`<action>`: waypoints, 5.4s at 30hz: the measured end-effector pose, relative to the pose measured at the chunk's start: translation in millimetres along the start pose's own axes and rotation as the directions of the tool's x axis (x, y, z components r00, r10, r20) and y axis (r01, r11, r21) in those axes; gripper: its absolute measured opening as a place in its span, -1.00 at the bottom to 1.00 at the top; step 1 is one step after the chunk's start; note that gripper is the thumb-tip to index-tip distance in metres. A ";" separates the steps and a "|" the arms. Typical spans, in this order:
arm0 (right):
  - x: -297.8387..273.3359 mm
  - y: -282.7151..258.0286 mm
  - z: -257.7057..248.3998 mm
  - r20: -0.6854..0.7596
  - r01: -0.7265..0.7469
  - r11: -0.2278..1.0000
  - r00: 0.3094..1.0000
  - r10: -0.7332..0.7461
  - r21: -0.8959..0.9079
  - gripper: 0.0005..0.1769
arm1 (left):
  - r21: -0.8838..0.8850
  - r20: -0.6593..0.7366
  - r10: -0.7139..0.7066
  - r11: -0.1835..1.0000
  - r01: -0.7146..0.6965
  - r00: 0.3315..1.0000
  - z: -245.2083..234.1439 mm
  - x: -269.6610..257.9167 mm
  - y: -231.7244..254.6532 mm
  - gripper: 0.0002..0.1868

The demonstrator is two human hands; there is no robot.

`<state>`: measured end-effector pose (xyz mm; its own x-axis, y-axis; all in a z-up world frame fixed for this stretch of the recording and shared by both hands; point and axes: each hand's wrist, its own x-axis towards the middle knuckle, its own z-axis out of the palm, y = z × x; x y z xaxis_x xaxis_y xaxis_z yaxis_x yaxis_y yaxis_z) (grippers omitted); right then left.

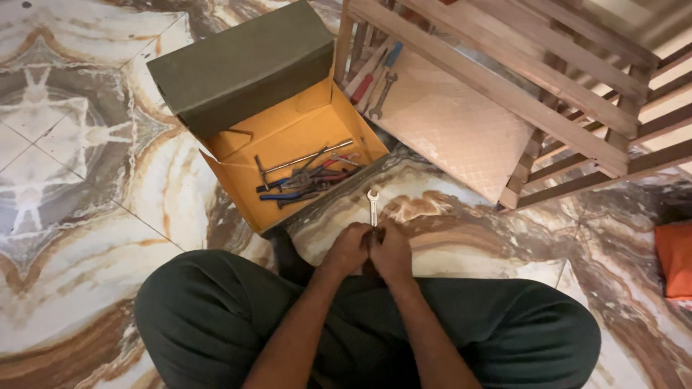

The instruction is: The person sits on the floor and repeatedly picks up various hand tools from a cardboard box, briefly handles them, and places them on a nearby wooden shelf. The tools include pliers, wrenches, screwdrivers, and a hammer.

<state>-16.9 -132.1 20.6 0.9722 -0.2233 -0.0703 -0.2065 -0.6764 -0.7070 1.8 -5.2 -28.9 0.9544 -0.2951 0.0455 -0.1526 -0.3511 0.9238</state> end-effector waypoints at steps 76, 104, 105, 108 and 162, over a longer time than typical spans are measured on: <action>98.4 -11.3 -75.6 0.039 -0.033 0.761 0.999 0.010 0.648 -0.76 | -0.257 -0.211 0.064 0.959 -0.118 0.975 -49.1 44.4 118.1 -0.77; 279.3 -38.2 0.0 -0.236 0.025 0.997 0.972 -0.006 0.077 -0.83 | 0.303 -0.385 0.224 0.947 -0.107 0.895 -80.3 87.4 91.1 -0.84; 280.6 -33.9 2.2 -0.257 0.049 0.998 0.966 -0.037 0.041 -0.82 | 0.304 -0.381 0.218 0.947 -0.101 0.898 -80.3 87.3 90.9 -0.84; 282.1 -23.9 8.7 -0.265 0.093 0.993 0.962 -0.071 0.069 -0.80 | 0.308 -0.364 0.198 0.948 -0.083 0.910 -79.1 88.6 90.3 -0.84; 252.6 -39.9 3.8 -0.218 0.464 0.864 0.839 -0.499 -0.194 -0.71 | 0.314 -0.387 0.226 0.944 -0.103 0.894 -80.1 86.4 91.8 -0.88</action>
<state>237.4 -158.8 28.4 0.8943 -0.0023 0.4474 0.2515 -0.8244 -0.5070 90.8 8.2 90.2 0.9181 0.0004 0.3965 -0.3226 -0.5805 0.7476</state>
